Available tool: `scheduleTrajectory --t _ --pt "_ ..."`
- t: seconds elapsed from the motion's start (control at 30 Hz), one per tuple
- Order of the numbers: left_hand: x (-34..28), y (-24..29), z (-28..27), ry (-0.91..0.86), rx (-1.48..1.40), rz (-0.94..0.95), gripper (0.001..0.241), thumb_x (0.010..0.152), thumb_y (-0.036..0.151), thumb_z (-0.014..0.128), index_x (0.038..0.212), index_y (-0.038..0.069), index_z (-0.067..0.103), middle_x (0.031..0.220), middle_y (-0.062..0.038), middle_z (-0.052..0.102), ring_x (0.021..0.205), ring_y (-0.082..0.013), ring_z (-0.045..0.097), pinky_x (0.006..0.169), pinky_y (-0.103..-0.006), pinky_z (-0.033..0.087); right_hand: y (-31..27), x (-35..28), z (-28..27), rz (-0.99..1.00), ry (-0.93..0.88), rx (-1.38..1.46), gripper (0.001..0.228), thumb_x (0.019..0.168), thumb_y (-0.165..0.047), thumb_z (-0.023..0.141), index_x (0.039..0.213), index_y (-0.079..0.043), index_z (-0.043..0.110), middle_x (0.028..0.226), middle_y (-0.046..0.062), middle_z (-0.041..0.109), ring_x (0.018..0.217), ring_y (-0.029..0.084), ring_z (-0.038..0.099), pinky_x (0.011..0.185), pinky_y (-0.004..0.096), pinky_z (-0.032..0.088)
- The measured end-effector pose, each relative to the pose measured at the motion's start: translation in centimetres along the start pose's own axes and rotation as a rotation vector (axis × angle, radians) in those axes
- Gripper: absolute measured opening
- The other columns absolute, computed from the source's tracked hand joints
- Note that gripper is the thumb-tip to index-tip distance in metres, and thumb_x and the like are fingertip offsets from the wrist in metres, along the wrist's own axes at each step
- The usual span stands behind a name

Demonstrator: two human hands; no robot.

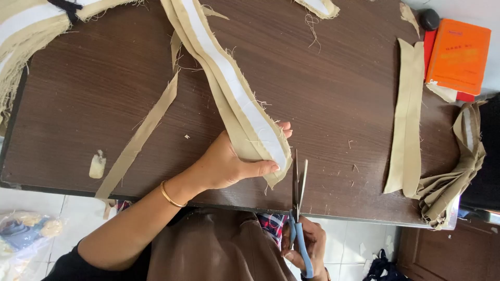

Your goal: The person uses scissors to trim the edges of beige fabric strips that have a white strip sewn into the center. They fold the fabric, cut along the edges, and then tie the strips together with a black band.

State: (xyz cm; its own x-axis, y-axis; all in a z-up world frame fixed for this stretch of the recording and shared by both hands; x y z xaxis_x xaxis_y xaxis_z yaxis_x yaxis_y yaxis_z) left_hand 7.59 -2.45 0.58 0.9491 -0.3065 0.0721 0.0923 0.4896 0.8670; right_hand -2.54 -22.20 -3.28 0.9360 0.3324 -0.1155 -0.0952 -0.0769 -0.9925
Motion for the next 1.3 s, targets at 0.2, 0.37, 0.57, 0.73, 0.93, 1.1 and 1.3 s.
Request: scheduleTrajectory --t 0.2,0.37,0.57,0.73,0.93,1.1,1.3 --pt "-0.1 -0.6 0.3 -0.004 0.019 -0.029 0.054 0.075 0.007 0.068 0.125 0.004 0.048 0.131 -0.012 0.055 0.125 -0.0191 0.050 0.109 -0.0315 0.037 0.3 0.3 0.4 -0.067 0.038 -0.089 0.044 0.066 -0.042 0.080 0.070 -0.003 0.059 0.054 0.003 0.059 0.041 0.012 0.054 0.039 0.021 0.043" --pt "-0.3 -0.5 0.1 0.017 0.033 -0.022 0.051 0.074 0.007 0.069 0.121 0.006 0.052 0.128 -0.010 0.057 0.124 -0.0197 0.051 0.109 -0.0331 0.039 0.3 0.6 0.6 -0.062 0.036 -0.114 0.043 0.064 -0.039 0.080 0.070 -0.003 0.057 0.053 0.003 0.057 0.042 0.012 0.052 0.040 0.021 0.041" --pt "-0.3 -0.6 0.0 0.025 0.015 -0.011 0.051 0.073 0.006 0.069 0.120 0.007 0.052 0.129 -0.010 0.056 0.123 -0.0201 0.053 0.107 -0.0336 0.041 0.4 0.7 0.4 -0.046 0.052 -0.171 0.037 0.064 -0.035 0.079 0.069 -0.004 0.059 0.051 0.003 0.057 0.041 0.009 0.052 0.038 0.019 0.043" --pt "-0.3 -0.5 0.0 0.022 -0.012 -0.025 0.051 0.073 0.004 0.069 0.121 0.005 0.051 0.130 -0.010 0.055 0.124 -0.0199 0.052 0.106 -0.0331 0.044 0.3 0.6 0.2 -0.023 0.062 -0.291 0.033 0.064 -0.033 0.078 0.067 -0.007 0.057 0.048 0.000 0.056 0.039 0.006 0.048 0.037 0.017 0.038" --pt "-0.4 -0.2 -0.1 0.011 0.019 -0.039 0.050 0.073 0.005 0.068 0.120 0.006 0.052 0.129 -0.009 0.056 0.122 -0.0185 0.054 0.106 -0.0309 0.042 0.4 0.6 0.0 -0.006 0.068 -0.359 0.026 0.065 -0.025 0.076 0.065 -0.009 0.056 0.045 0.000 0.057 0.036 0.006 0.048 0.035 0.018 0.037" --pt "-0.4 0.2 -0.2 -0.008 0.080 -0.041 0.048 0.073 0.006 0.067 0.119 0.006 0.052 0.129 -0.009 0.057 0.122 -0.0187 0.054 0.106 -0.0307 0.041 1.3 0.2 -0.7 0.048 0.091 -0.382 0.022 0.063 -0.015 0.077 0.062 -0.009 0.057 0.048 -0.001 0.055 0.037 0.006 0.046 0.034 0.018 0.036" --pt "-0.7 -0.2 -0.3 -0.007 0.063 -0.038 0.049 0.074 0.006 0.068 0.120 0.006 0.051 0.130 -0.008 0.056 0.122 -0.0189 0.054 0.105 -0.0310 0.042 1.1 0.2 0.1 0.093 0.078 -0.373 0.027 0.064 -0.013 0.079 0.059 -0.009 0.052 0.039 0.003 0.059 0.028 0.012 0.062 0.028 0.017 0.042"
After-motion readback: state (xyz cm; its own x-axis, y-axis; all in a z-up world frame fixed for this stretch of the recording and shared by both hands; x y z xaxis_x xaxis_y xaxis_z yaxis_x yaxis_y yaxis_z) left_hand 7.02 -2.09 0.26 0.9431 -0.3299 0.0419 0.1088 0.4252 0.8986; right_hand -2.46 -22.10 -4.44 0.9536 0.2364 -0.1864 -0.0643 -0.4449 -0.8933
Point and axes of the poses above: each hand's wrist, its own x-axis towards the middle knuckle, its own z-axis out of the palm, y = z × x, the point moved 8 cm from there along x, towards the middle knuckle
